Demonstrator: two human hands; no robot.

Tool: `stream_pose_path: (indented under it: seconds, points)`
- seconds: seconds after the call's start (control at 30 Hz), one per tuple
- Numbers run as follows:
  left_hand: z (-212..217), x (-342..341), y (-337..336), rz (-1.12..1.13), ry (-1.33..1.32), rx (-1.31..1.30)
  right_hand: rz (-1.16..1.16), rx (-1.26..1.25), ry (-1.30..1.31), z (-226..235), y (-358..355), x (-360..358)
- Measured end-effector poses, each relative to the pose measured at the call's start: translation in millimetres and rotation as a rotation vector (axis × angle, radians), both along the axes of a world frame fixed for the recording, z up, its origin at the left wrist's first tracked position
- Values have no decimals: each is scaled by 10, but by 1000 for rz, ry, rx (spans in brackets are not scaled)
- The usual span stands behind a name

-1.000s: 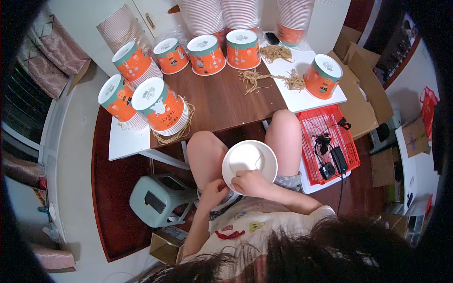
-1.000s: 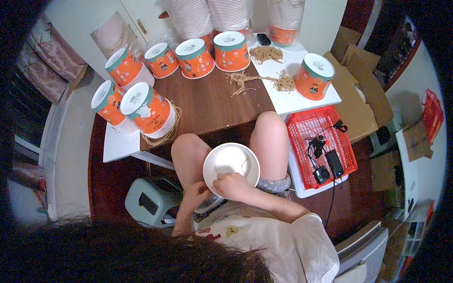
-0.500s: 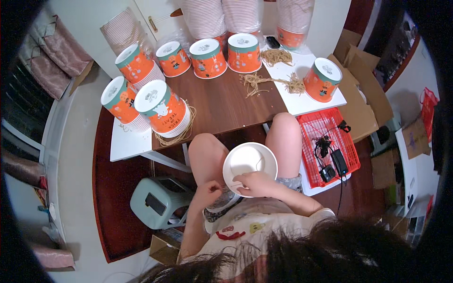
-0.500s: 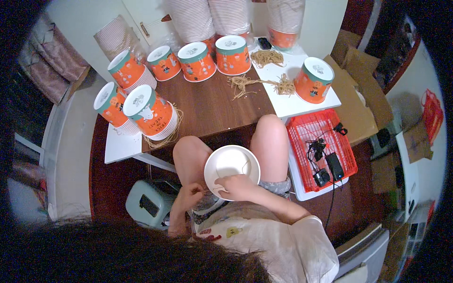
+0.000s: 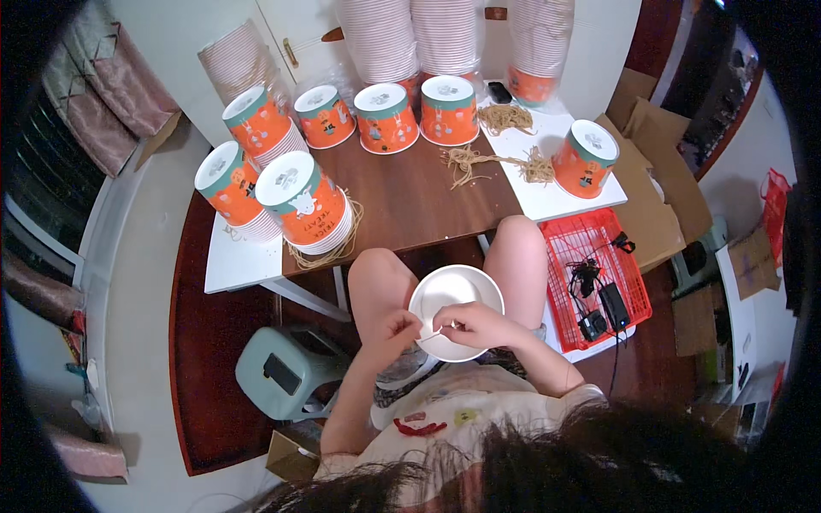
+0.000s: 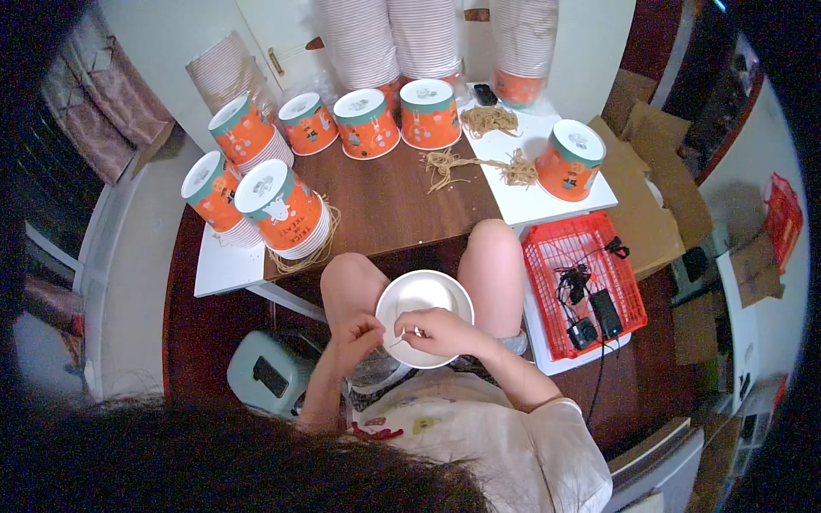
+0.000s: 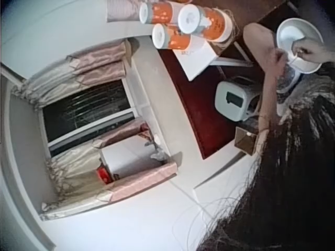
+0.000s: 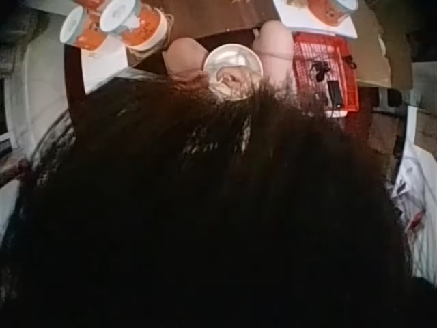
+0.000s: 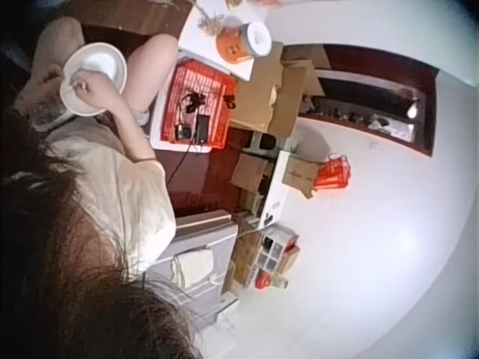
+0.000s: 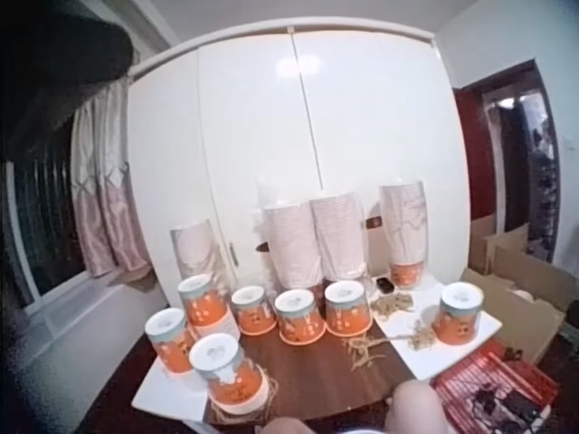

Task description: Placing decorative straw and string into paper cups and stacking them on a table.

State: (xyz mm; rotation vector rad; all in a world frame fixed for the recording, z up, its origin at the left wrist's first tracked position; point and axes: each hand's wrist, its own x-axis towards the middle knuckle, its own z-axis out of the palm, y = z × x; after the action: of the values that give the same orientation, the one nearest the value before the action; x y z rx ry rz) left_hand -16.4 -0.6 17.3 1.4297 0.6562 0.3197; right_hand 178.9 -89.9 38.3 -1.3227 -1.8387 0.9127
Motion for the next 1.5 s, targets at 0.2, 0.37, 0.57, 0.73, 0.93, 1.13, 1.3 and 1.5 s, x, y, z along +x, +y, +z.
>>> stream_pose_path:
  seconds: [0.2,0.37,0.57,0.73,0.93,1.13,1.3,1.5]
  points:
    - [-173,113,-138,-38,39,72,60,66,124,-56,99,93]
    - [-156,107,-133,-40,68,99,7,158,-60,-83,80,52]
    - [-189,27,-88,-41,-13,-134,-14,191,-145,-265,46,-61]
    - [-252,-52,-98,25,-28,-134,-201,315,-190,-308,-26,-76]
    - [-303,-122,-98,73,48,-141,-221,298,-164,-193,-303,-237]
    - [-285,-121,-95,50,-8,-16,18,349,-282,-253,-354,-491]
    - [-118,-108,-76,5,30,67,-178,337,-131,-347,-132,-383]
    - [-76,-60,-83,14,49,149,-274,284,-54,-447,-54,-430]
